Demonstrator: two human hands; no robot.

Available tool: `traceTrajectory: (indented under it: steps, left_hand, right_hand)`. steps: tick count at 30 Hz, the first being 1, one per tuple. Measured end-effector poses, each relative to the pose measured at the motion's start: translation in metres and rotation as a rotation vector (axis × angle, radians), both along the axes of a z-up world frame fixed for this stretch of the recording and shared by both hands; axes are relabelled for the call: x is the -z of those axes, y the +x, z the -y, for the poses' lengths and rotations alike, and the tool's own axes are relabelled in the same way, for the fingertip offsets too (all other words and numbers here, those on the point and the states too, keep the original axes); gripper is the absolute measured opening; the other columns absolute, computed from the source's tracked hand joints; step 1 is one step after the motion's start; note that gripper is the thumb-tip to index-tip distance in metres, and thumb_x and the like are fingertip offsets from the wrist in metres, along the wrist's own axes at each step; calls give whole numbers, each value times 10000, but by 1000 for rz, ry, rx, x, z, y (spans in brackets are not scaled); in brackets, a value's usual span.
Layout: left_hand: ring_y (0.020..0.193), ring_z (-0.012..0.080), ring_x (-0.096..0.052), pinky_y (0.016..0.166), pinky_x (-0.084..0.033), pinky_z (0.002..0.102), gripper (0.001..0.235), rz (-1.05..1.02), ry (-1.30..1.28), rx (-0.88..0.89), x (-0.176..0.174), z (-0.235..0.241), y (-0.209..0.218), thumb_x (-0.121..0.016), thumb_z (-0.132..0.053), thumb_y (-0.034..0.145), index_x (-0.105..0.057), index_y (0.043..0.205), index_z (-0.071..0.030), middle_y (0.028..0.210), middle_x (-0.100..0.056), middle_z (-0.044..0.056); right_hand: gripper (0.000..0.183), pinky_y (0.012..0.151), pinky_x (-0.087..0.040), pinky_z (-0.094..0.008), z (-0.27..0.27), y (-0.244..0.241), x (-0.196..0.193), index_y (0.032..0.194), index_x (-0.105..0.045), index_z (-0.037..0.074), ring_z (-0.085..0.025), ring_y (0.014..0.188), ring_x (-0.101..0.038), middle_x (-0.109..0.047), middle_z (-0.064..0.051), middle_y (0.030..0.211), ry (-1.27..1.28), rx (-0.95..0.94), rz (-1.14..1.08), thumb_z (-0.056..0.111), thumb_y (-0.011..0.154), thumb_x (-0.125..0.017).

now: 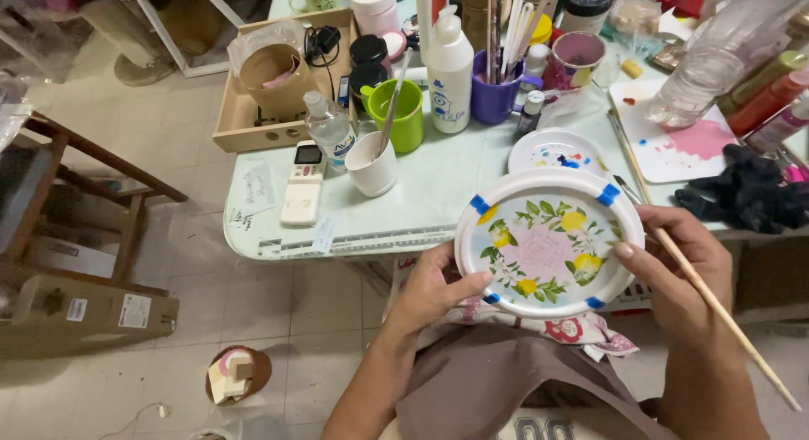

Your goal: Painting a decorative floral design on a small circular plate using a paintbrush and acrylic paints.

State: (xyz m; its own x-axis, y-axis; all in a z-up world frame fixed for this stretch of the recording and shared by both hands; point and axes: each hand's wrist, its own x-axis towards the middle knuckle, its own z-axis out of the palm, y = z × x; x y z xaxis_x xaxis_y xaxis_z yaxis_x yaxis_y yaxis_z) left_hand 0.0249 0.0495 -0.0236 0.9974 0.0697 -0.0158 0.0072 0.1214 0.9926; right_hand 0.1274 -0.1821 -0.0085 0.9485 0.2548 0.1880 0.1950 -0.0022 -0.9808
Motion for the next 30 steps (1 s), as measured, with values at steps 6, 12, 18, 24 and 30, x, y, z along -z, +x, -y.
traceTrajectory:
  steps: [6, 12, 18, 24, 30]
  left_hand:
    - [1110, 212, -479, 973, -399, 353, 614, 235, -483, -129, 4, 21, 3, -672, -256, 740, -372, 1240, -63, 1165, -514, 108]
    - [1169, 268, -488, 1048, -369, 362, 741, 206, -374, -163, -15, 48, 1, -725, -259, 676, -387, 1286, -9, 1256, -509, 152]
    - [1197, 291, -471, 1047, -379, 388, 665, 274, -570, -495, -5, 52, 5, -687, -77, 716, -383, 1307, -41, 1288, -489, 156]
    - [1140, 266, -525, 992, -439, 373, 637, 160, -543, -557, -14, 36, -1, -709, -71, 652, -470, 1241, -26, 1234, -547, 132]
    - [1155, 261, -512, 1021, -413, 379, 616, 191, -507, -447, -11, 38, -2, -711, -64, 674, -469, 1239, -16, 1241, -535, 130]
  right_hand:
    - [318, 516, -502, -89, -27, -10, -6, 1092, -482, 56, -45, 607, -557, -592, -67, 901, 438, -13, -150, 59, 800, -608]
    - [302, 610, -527, -283, -48, -28, 5, 1084, -440, 51, -203, 856, -601, -591, -141, 1063, 540, -9, -361, 91, 814, -570]
    - [299, 735, -537, -405, -58, -43, 10, 1039, -423, 23, -286, 934, -597, -589, -190, 1063, 465, -57, -395, 68, 783, -571]
    - [417, 667, -565, -342, -38, -26, 5, 1096, -463, 85, -187, 833, -560, -523, -95, 965, 377, -18, 0, 465, 926, -436]
    - [176, 664, -600, -259, -11, -19, 6, 997, -530, 47, -106, 650, -531, -511, -54, 861, 451, 310, 134, 120, 837, -528]
